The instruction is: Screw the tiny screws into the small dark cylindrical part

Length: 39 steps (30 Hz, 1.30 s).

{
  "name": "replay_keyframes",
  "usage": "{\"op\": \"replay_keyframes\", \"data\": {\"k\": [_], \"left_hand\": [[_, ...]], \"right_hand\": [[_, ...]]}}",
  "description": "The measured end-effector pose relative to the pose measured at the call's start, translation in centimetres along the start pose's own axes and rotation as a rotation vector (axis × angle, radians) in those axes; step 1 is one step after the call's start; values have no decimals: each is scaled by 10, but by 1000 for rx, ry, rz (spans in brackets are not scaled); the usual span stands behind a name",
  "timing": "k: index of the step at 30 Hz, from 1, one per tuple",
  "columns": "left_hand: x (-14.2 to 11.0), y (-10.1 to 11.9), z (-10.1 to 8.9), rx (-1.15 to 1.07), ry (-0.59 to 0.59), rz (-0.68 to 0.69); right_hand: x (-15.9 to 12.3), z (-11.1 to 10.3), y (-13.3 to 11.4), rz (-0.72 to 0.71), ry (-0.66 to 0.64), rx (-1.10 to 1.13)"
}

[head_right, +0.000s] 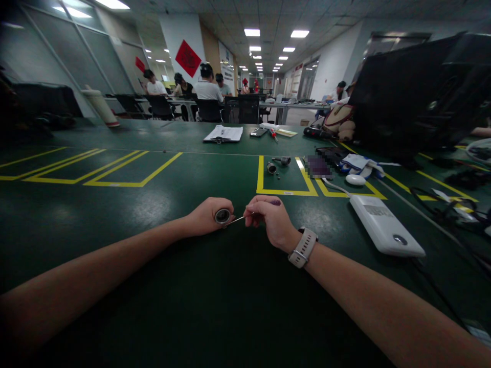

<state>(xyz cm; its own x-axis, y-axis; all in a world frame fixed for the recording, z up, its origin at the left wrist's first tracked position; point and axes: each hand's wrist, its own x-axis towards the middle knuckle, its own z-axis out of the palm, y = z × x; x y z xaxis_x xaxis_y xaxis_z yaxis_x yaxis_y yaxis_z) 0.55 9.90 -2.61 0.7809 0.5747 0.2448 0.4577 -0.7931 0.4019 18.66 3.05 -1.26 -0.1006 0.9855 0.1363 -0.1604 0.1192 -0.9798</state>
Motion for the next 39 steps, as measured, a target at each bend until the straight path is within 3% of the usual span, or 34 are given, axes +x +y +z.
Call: {"op": "replay_keyframes", "data": {"k": [15,22,26,30,36,39], "left_hand": [[0,2,-2,-31,24,-35],[0,2,-1,-25,63,-34],[-1,2,-1,-29,66,-19],[-1,2,0,-17,70,-48],[0,1,1,16,46,-48],[0,1,1,36,33,-29]], "right_hand": [[-2,-2,4,-180,30,-23],[-11,9,-2,-241,-73,-399],[-12,10,4,-181,-148,-296],[-11,7,7,-140,-135,-175],[-17,11,-3,-383,-58,-493],[-18,13,-5,-392,-61,-582]]}}
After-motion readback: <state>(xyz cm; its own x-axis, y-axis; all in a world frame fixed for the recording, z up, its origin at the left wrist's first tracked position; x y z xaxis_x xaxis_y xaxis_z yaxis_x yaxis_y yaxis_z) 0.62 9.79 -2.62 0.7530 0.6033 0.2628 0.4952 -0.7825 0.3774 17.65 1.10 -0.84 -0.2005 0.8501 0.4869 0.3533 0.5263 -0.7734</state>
